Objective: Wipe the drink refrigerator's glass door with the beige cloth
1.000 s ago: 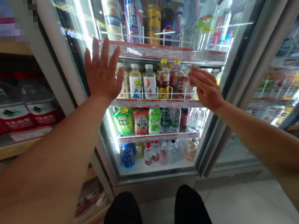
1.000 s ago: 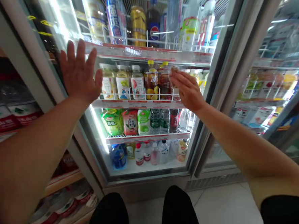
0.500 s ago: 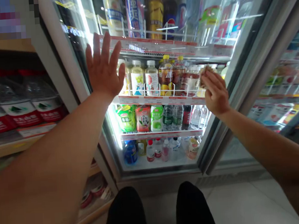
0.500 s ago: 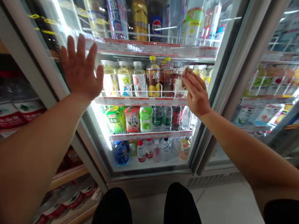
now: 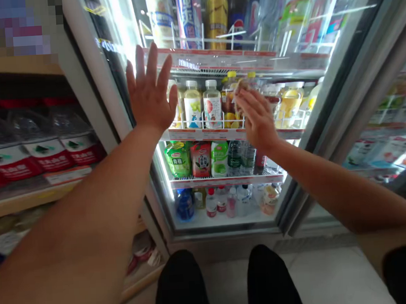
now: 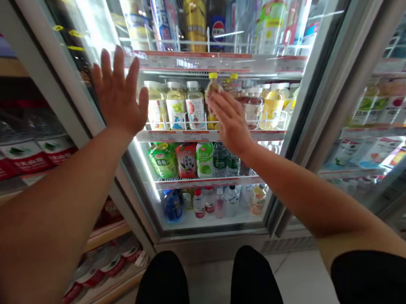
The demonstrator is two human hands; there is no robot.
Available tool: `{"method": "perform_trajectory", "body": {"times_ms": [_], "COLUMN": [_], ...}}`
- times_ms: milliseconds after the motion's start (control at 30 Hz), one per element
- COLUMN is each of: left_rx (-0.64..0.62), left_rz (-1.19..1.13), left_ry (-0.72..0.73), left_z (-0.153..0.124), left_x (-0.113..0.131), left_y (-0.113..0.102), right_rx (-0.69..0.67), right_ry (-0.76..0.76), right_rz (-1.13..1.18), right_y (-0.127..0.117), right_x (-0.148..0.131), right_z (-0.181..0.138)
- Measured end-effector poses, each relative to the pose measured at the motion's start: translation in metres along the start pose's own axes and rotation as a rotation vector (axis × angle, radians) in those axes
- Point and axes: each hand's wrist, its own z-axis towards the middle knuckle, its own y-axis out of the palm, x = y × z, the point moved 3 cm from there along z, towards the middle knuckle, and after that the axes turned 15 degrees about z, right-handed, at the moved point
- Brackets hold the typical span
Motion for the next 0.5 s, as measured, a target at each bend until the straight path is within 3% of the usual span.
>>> {"method": "perform_trajectory", "body": {"times_ms": [133, 333, 500], "left_rx": [-0.085, -0.106, -0.105], "left_rz": [-0.089, -0.113, -0.152], "left_ry": [-0.037, -0.060, -0.042], "left_z": [0.000, 0.001, -0.004], "left_x": [0.002, 0.003, 0.007], "left_y": [-0.008, -0.012, -0.024], "right_rx": [-0.249, -0.035, -0.034], "right_ry": [-0.090, 0.102, 0.140], "right_rz": [0.061, 0.057, 0.088], "right_y": [0.033, 0.047, 0.076], "right_x": [-0.026, -0.029, -0.059], "right_z": [0.013, 0.058, 0.074]}}
